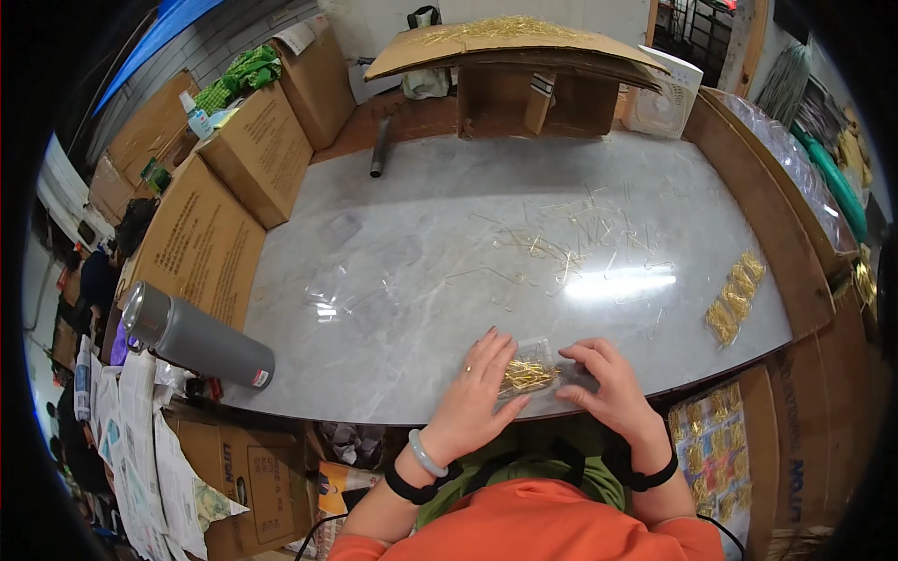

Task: Manually sort and organize small gold-colored metal pins into plastic bags.

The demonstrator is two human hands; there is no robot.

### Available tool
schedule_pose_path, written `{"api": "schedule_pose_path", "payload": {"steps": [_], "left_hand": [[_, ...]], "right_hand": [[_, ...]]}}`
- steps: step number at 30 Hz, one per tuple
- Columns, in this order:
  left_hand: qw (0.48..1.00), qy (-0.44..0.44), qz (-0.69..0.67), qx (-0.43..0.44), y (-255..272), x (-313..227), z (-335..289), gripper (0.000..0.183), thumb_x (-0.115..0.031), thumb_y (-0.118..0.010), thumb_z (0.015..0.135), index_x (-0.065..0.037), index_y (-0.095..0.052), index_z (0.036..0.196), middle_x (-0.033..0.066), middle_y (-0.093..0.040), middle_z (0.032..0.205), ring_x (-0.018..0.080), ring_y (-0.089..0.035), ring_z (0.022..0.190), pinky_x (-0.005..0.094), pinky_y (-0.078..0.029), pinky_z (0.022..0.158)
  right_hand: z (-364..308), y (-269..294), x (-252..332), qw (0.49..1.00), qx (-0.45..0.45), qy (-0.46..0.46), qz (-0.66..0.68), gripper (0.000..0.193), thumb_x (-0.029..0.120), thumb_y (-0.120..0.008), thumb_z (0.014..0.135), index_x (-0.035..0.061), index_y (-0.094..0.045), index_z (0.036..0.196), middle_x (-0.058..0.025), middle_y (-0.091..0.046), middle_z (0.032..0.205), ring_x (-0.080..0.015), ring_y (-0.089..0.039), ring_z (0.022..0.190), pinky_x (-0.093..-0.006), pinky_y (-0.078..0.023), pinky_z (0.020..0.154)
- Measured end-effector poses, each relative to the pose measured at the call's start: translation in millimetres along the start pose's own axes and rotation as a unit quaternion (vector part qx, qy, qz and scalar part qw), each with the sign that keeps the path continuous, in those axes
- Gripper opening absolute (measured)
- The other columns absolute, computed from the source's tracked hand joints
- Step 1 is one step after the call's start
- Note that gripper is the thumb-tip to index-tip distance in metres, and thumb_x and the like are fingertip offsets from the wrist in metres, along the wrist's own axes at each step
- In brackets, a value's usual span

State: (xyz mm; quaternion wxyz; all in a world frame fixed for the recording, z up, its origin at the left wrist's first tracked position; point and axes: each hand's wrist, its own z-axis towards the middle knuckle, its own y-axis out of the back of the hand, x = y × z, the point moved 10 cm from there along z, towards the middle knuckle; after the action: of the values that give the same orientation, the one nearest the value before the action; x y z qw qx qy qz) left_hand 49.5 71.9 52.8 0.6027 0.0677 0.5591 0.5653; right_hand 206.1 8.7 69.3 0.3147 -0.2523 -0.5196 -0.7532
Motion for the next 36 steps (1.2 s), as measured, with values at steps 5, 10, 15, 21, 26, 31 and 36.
{"api": "schedule_pose_path", "payload": {"steps": [5, 10, 15, 21, 26, 31, 36], "left_hand": [[0.999, -0.007, 0.045, -0.004, -10, -2, -2, 0.066, -0.026, -0.071, 0.094, 0.004, -0.042, 0.145, 0.0258, -0.044, 0.149, 0.0457, -0.04, 0.142, 0.0515, -0.035, 0.118], [0.999, -0.021, 0.023, -0.017, -4, -10, 1, 0.066, -0.026, -0.073, 0.093, 0.005, -0.043, 0.144, 0.0255, -0.046, 0.147, 0.0455, -0.043, 0.139, 0.0515, -0.037, 0.117], [1.0, -0.015, 0.014, -0.019, -4, -6, 0, 0.068, -0.026, -0.074, 0.092, 0.005, -0.044, 0.143, 0.0254, -0.047, 0.146, 0.0451, -0.044, 0.139, 0.0508, -0.038, 0.116], [0.998, -0.012, 0.052, -0.02, -6, -7, -1, 0.061, -0.026, -0.076, 0.09, 0.003, -0.049, 0.137, 0.0219, -0.045, 0.143, 0.046, -0.043, 0.137, 0.05, -0.042, 0.111], [0.997, -0.02, 0.068, -0.022, -7, -11, -3, 0.056, -0.025, -0.077, 0.088, 0.0, -0.053, 0.132, 0.019, -0.047, 0.133, 0.0433, -0.045, 0.133, 0.0486, -0.045, 0.107], [0.998, -0.017, 0.065, -0.008, -8, -9, -4, 0.056, -0.026, -0.073, 0.091, 0.005, -0.05, 0.132, 0.0214, -0.047, 0.132, 0.0428, -0.043, 0.133, 0.048, -0.043, 0.11], [0.999, -0.012, 0.039, -0.024, -6, -7, -4, 0.063, -0.027, -0.076, 0.09, 0.003, -0.046, 0.137, 0.0234, -0.046, 0.132, 0.0447, -0.045, 0.132, 0.0492, -0.043, 0.108]], "right_hand": [[1, 0, -1, 0.995, -0.097, -0.009, -0.004, 0.013, 0.003, -0.074, 0.088, 0.0027, -0.068, 0.099, -0.0108, -0.066, 0.089, -0.0293, -0.065, 0.076, -0.0367, -0.053, 0.067], [7, -4, -6, 0.991, -0.117, -0.059, 0.013, 0.012, 0.002, -0.071, 0.09, 0.0026, -0.069, 0.102, -0.0119, -0.064, 0.089, -0.0303, -0.065, 0.077, -0.038, -0.053, 0.067], [15, -10, 2, 0.997, -0.063, -0.048, 0.007, 0.014, 0.004, -0.07, 0.091, 0.004, -0.07, 0.106, -0.0127, -0.065, 0.093, -0.0309, -0.066, 0.08, -0.0382, -0.053, 0.068], [32, -1, 4, 0.995, -0.075, -0.023, -0.06, 0.019, 0.005, -0.071, 0.089, 0.0051, -0.068, 0.107, -0.0126, -0.064, 0.092, -0.0324, -0.066, 0.08, -0.04, -0.054, 0.07], [38, -13, -3, 0.995, -0.052, -0.045, -0.066, 0.013, 0.004, -0.071, 0.086, 0.0041, -0.065, 0.098, -0.0128, -0.062, 0.093, -0.033, -0.064, 0.081, -0.0414, -0.053, 0.069], [25, 0, -10, 0.986, -0.146, -0.08, -0.002, 0.008, 0.004, -0.068, 0.09, 0.0023, -0.063, 0.096, -0.0122, -0.06, 0.094, -0.0277, -0.061, 0.078, -0.0369, -0.051, 0.068], [2, -4, -37, 0.957, -0.242, -0.128, 0.098, 0.007, 0.004, -0.067, 0.092, 0.0009, -0.063, 0.097, -0.0112, -0.059, 0.093, -0.0234, -0.059, 0.076, -0.0345, -0.05, 0.068]]}}
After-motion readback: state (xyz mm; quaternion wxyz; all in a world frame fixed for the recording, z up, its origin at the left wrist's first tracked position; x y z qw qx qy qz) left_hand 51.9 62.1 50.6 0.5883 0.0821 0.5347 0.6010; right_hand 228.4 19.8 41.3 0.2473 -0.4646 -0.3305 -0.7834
